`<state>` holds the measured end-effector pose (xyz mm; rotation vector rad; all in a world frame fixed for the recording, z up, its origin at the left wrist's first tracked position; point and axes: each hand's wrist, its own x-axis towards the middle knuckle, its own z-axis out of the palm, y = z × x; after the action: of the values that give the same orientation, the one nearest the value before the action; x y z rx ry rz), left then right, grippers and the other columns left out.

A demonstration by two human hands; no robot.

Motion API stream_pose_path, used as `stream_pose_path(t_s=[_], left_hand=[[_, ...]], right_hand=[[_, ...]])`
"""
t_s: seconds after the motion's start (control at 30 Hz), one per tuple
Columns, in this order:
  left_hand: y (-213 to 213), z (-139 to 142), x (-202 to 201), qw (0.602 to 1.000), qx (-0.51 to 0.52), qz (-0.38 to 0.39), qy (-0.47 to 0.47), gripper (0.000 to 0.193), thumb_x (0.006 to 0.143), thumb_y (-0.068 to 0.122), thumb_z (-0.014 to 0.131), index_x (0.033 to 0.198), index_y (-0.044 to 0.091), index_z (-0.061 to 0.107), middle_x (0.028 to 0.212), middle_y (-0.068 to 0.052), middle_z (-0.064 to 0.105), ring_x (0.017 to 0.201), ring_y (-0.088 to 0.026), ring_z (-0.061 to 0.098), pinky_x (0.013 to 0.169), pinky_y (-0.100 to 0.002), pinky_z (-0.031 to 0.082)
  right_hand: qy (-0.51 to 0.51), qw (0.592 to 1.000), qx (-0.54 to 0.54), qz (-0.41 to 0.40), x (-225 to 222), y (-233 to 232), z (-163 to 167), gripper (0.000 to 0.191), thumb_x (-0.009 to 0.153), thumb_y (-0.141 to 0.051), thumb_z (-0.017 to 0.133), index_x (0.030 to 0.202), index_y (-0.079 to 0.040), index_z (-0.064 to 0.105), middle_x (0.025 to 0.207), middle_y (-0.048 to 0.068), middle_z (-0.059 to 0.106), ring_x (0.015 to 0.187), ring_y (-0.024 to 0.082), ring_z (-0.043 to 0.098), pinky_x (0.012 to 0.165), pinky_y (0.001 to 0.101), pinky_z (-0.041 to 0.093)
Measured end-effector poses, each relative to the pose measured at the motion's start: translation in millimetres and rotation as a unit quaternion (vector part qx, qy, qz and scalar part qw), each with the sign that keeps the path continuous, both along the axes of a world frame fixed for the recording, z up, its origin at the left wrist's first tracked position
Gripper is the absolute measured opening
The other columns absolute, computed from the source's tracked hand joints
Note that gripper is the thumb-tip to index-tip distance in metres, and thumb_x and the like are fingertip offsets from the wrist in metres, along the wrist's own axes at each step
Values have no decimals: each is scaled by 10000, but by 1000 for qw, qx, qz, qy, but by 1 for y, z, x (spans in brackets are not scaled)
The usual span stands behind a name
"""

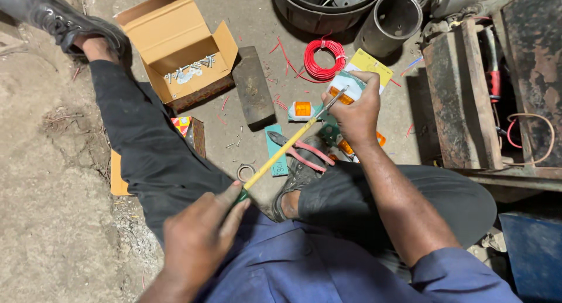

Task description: The person sits on the floor and assembles small electrical components by attaching orange indicator lights to green metal plates. They use a screwdriver to tighten screws and pliers to adjust wires, handling multiple units one at a time.

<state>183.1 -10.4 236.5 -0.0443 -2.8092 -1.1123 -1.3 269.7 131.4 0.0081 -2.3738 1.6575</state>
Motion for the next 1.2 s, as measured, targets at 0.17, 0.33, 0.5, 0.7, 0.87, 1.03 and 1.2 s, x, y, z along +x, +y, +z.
stream_pose_path(t_s=[0.17,0.33,0.5,0.7,0.87,1.03,1.2], left_hand=[[11,9,-5,986,162,23,-16,252,889,181,764,1116,77,729,868,-51,699,744,-93,658,628,-262,499],[3,12,-19,832,377,201,-353,263,825,111,826,1083,63,832,654,-90,610,475,-110,467,443,-291,341],[0,19,-15,988,-116,-76,69,403,802,189,823,1187,85,764,726,-90,679,590,-174,630,544,-344,508],[13,13,-4,968,234,26,-91,333,911,199,789,1177,7,737,955,-43,797,846,-66,708,722,-257,558],[3,18,-10,845,367,179,-346,372,811,162,802,1152,13,806,724,-17,710,602,-67,570,530,-231,454],[-1,32,-18,858,357,147,-338,366,813,165,799,1144,10,814,709,-8,695,583,-52,550,506,-221,438],[-1,42,-22,790,391,192,-430,342,848,212,773,1121,9,803,601,-30,619,443,-89,430,401,-259,309]], right_hand=[[37,999,6,-14,-1,4,0,616,813,-50,911,1233,-16,462,1150,108,615,1049,159,660,906,314,589],[24,1000,15,-7,-4,3,-2,615,802,-44,912,1226,-20,468,1129,104,629,1024,157,666,889,310,589],[33,999,-40,-6,-5,1,0,592,847,-36,897,1233,-19,448,1152,94,603,1040,142,661,900,304,603],[1,997,-77,-1,-6,4,11,606,825,-49,888,1233,-28,441,1120,91,620,983,139,677,846,301,611],[-18,994,-110,18,-4,3,16,622,835,-70,895,1263,-17,447,1132,105,642,1008,149,692,882,312,621],[-19,988,-148,46,-4,6,19,622,843,-76,884,1263,-19,430,1151,107,647,1026,148,700,905,313,622],[3,994,-102,43,-3,7,19,627,843,-75,899,1265,-19,439,1173,104,647,1050,145,687,920,309,613]])
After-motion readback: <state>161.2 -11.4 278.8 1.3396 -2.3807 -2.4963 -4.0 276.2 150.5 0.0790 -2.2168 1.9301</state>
